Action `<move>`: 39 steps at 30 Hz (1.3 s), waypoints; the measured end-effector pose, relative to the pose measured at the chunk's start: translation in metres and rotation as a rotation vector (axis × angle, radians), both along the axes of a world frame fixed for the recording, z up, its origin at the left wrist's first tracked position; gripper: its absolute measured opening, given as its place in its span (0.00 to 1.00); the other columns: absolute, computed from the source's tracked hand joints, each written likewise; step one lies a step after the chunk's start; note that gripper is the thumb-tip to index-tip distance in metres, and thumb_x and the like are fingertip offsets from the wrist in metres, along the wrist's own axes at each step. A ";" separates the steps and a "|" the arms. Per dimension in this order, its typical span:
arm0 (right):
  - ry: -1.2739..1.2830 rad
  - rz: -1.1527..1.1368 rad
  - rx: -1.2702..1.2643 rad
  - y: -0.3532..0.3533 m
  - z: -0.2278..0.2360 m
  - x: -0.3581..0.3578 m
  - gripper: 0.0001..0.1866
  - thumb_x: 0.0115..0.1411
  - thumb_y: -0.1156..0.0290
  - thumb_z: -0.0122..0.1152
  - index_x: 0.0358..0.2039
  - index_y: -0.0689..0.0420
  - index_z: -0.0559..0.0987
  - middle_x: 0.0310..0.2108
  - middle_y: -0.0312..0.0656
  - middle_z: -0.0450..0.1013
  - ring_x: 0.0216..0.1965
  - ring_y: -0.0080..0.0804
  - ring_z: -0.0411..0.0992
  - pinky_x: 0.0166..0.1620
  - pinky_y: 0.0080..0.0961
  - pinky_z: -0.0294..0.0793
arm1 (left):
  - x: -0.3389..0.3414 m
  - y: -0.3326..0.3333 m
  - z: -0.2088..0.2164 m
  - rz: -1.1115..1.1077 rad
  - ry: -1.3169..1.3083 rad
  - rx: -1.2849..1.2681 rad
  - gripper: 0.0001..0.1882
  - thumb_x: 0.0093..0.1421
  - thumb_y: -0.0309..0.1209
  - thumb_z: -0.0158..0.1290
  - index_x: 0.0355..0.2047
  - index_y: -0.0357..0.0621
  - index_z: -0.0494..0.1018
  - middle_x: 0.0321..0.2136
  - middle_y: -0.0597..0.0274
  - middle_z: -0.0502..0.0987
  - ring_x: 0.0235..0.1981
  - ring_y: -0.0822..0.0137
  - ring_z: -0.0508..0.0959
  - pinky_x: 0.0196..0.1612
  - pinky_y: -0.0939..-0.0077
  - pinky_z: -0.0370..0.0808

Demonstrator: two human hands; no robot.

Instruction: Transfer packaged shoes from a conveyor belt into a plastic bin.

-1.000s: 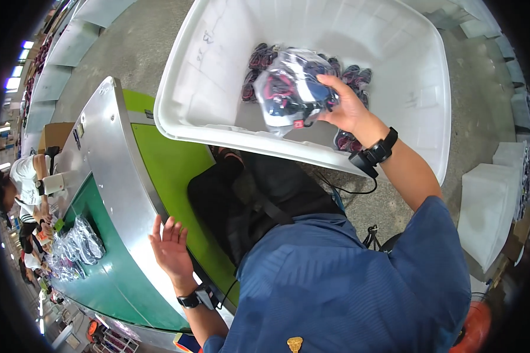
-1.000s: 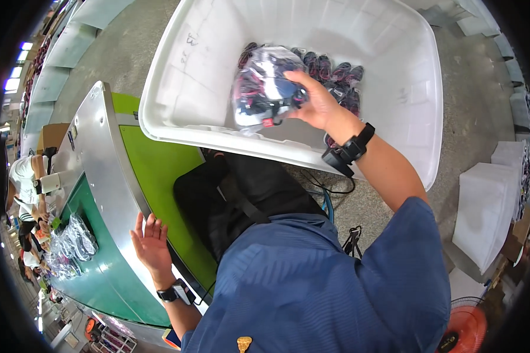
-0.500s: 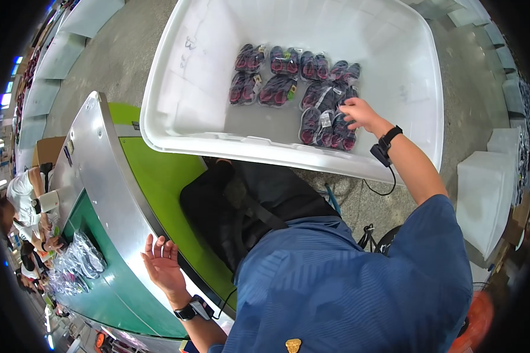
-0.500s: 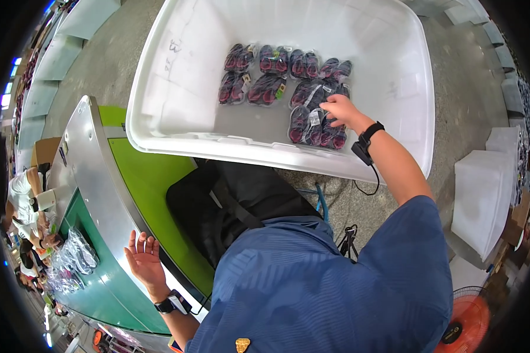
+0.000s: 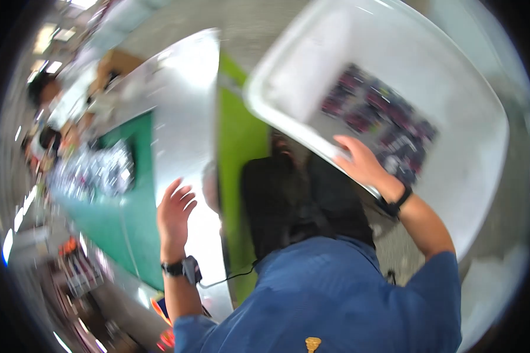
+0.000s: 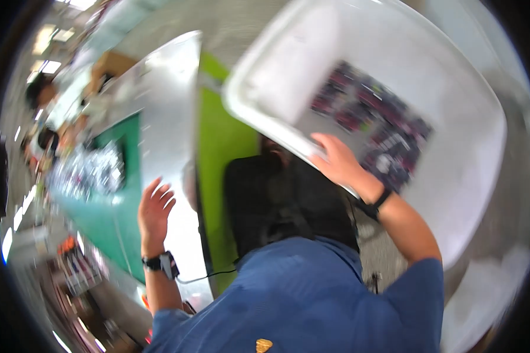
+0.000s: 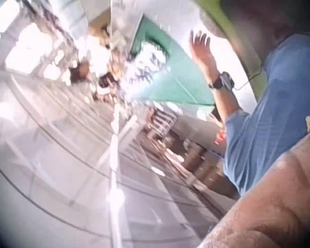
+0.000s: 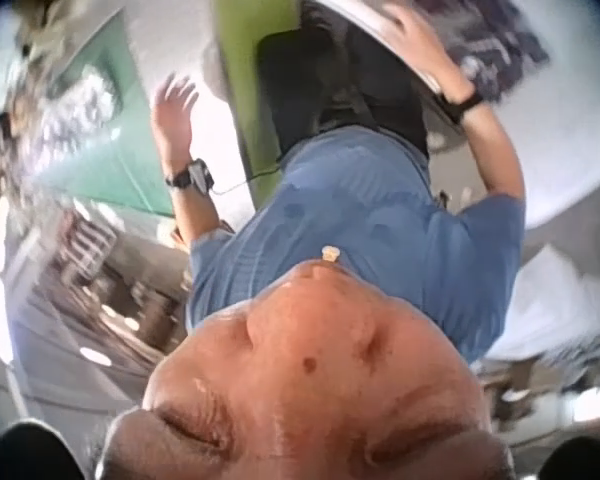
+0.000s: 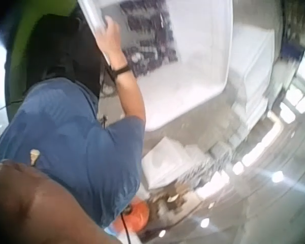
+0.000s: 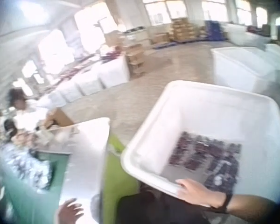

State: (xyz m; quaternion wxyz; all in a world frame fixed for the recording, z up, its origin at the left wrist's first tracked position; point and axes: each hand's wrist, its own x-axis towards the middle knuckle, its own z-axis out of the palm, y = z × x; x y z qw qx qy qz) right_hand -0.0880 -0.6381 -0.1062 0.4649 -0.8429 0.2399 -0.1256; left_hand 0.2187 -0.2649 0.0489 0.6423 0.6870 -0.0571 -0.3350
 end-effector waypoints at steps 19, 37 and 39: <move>0.197 -0.014 -0.257 0.024 -0.004 0.024 0.22 0.69 0.57 0.55 0.52 0.63 0.76 0.46 0.58 0.75 0.49 0.60 0.73 0.52 0.48 0.73 | 0.325 0.142 -0.082 0.262 -0.736 1.039 0.51 0.58 0.62 0.56 0.68 0.33 0.62 0.66 0.35 0.66 0.68 0.38 0.65 0.71 0.52 0.58; 0.164 0.015 -0.273 0.023 -0.001 0.022 0.21 0.71 0.56 0.52 0.47 0.64 0.76 0.43 0.57 0.75 0.47 0.61 0.73 0.50 0.48 0.72 | 0.100 0.101 -0.067 0.598 -0.130 -0.195 0.57 0.62 0.66 0.55 0.73 0.35 0.46 0.69 0.42 0.58 0.69 0.48 0.62 0.72 0.55 0.58; 0.151 0.003 -0.266 0.023 -0.003 0.020 0.21 0.72 0.55 0.52 0.47 0.64 0.76 0.43 0.57 0.75 0.48 0.60 0.72 0.50 0.48 0.72 | 0.099 0.112 -0.061 0.720 0.169 -0.586 0.64 0.55 0.71 0.58 0.75 0.45 0.39 0.66 0.49 0.62 0.68 0.50 0.65 0.72 0.50 0.61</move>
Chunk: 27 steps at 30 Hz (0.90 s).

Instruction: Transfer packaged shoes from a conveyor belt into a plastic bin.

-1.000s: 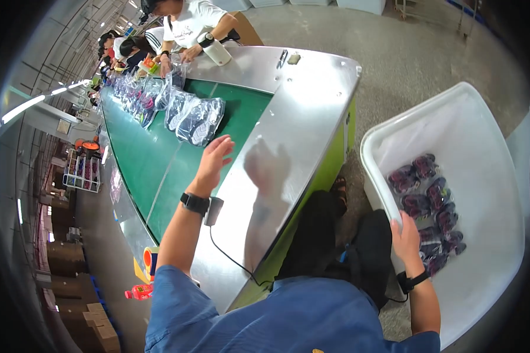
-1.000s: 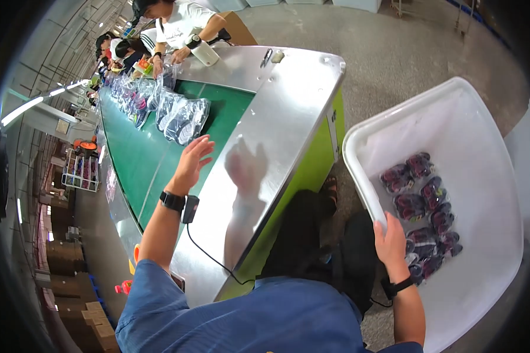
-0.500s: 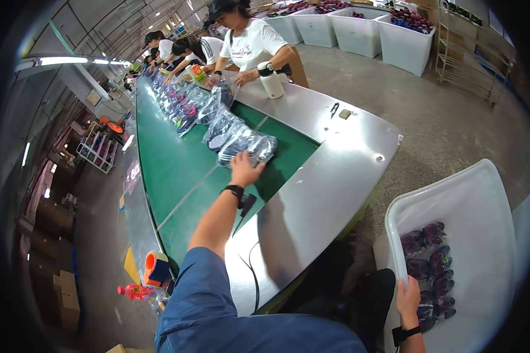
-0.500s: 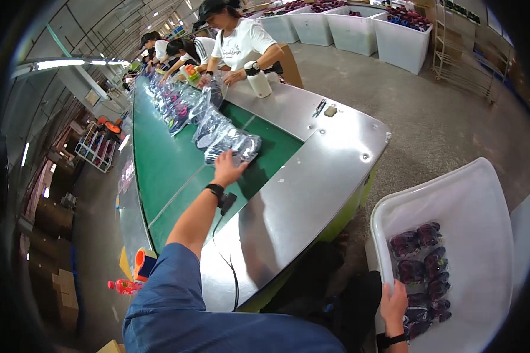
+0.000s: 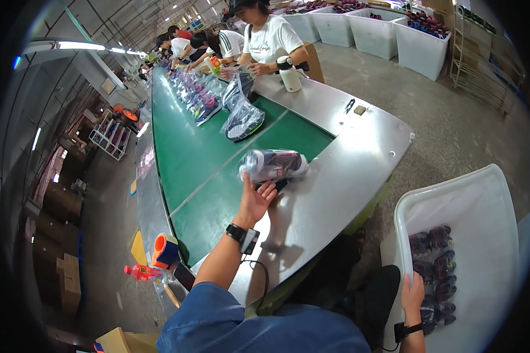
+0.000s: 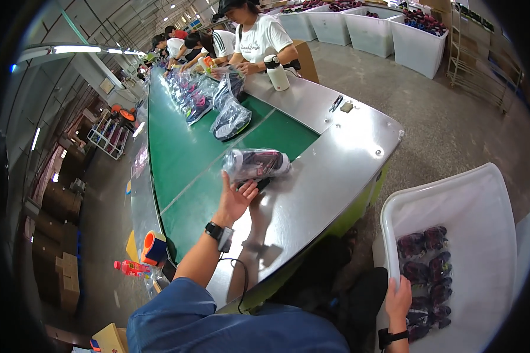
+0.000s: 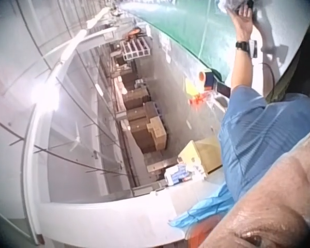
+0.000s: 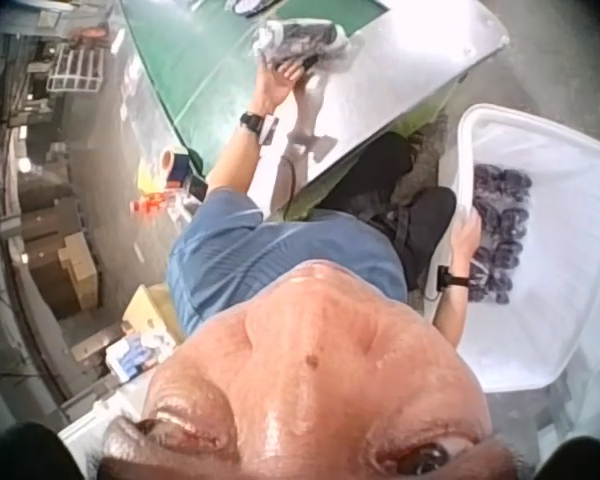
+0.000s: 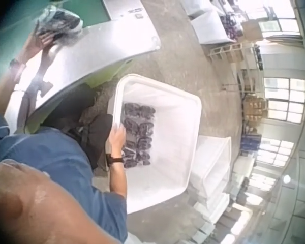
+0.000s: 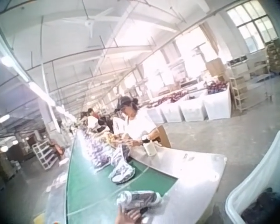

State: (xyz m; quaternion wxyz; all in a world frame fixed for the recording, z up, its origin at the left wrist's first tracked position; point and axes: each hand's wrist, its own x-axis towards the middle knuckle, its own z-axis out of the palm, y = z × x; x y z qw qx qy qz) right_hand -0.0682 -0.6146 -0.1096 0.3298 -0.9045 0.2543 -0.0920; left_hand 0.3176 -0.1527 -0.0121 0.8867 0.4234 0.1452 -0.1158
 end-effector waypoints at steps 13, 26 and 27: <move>0.046 -0.063 -0.049 0.008 0.003 0.006 0.24 0.71 0.53 0.53 0.52 0.61 0.76 0.48 0.56 0.76 0.50 0.59 0.75 0.51 0.48 0.74 | 0.020 -0.026 0.019 0.187 0.190 -0.101 0.47 0.60 0.71 0.51 0.64 0.44 0.66 0.60 0.48 0.70 0.60 0.43 0.72 0.63 0.34 0.69; -0.408 0.004 0.153 0.043 0.082 0.024 0.26 0.62 0.66 0.67 0.58 0.63 0.74 0.52 0.54 0.74 0.54 0.50 0.74 0.55 0.42 0.75 | -0.093 -0.035 0.001 -0.283 -0.120 -0.346 0.35 0.56 0.46 0.58 0.59 0.37 0.73 0.58 0.47 0.77 0.58 0.46 0.78 0.65 0.48 0.72; -0.429 0.007 0.394 0.058 0.103 0.035 0.28 0.62 0.65 0.68 0.59 0.63 0.73 0.53 0.54 0.74 0.56 0.48 0.74 0.55 0.40 0.76 | -0.104 -0.037 -0.002 -0.359 -0.098 -0.375 0.36 0.55 0.46 0.58 0.60 0.36 0.73 0.57 0.45 0.78 0.56 0.44 0.79 0.62 0.46 0.74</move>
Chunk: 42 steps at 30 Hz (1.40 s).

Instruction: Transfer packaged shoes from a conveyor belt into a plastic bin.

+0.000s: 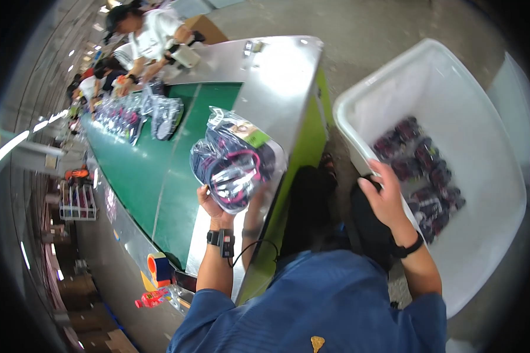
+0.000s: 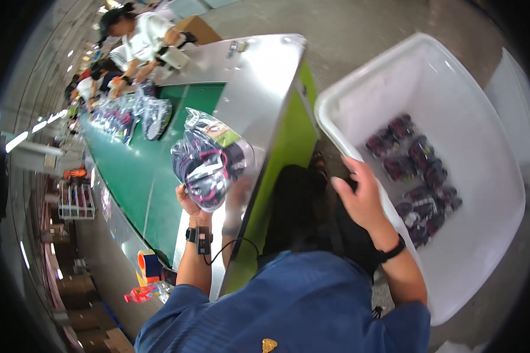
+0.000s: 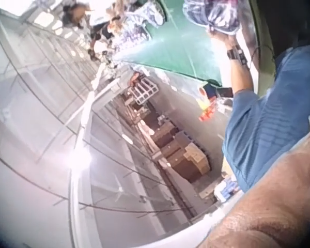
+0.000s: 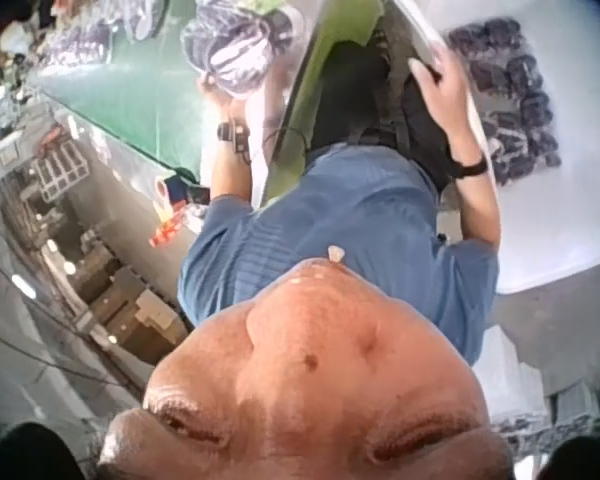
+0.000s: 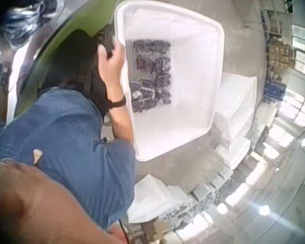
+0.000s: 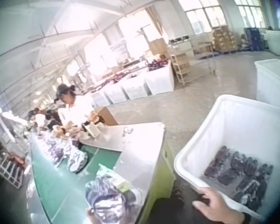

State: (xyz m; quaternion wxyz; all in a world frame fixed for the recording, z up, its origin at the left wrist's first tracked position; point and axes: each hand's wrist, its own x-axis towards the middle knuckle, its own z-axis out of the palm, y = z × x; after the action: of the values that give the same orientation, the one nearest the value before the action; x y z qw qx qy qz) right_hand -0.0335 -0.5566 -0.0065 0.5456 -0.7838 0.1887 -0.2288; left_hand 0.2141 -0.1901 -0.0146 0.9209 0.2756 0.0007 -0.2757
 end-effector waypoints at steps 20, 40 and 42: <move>-0.026 0.122 1.385 -0.007 0.013 0.009 0.21 0.72 0.54 0.51 0.54 0.55 0.79 0.47 0.37 0.82 0.45 0.24 0.82 0.49 0.27 0.82 | -0.102 -0.154 0.036 -0.613 0.121 0.316 0.42 0.71 0.66 0.34 0.71 0.48 0.60 0.61 0.51 0.73 0.59 0.49 0.75 0.58 0.42 0.74; 0.538 -0.433 0.856 -0.178 -0.127 -0.167 0.29 0.64 0.47 0.62 0.52 0.61 0.78 0.49 0.44 0.79 0.48 0.38 0.81 0.48 0.39 0.83 | 0.001 -0.041 -0.024 -0.139 0.072 0.288 0.29 0.77 0.48 0.39 0.63 0.34 0.66 0.45 0.46 0.79 0.43 0.59 0.80 0.53 0.62 0.80; 0.913 -0.471 0.462 -0.183 -0.165 -0.178 0.45 0.60 0.45 0.65 0.62 0.75 0.68 0.51 0.54 0.77 0.50 0.43 0.78 0.39 0.37 0.81 | -0.002 -0.041 -0.024 -0.127 0.079 0.304 0.29 0.77 0.48 0.39 0.63 0.34 0.66 0.45 0.46 0.79 0.43 0.59 0.80 0.53 0.63 0.80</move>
State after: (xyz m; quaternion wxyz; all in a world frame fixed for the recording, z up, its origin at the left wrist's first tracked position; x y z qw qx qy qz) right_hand -0.2116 -0.7392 -0.1717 0.5004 -0.6000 0.6208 0.0651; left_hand 0.2120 -0.2308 -0.0384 0.8486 0.4000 0.0612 -0.3406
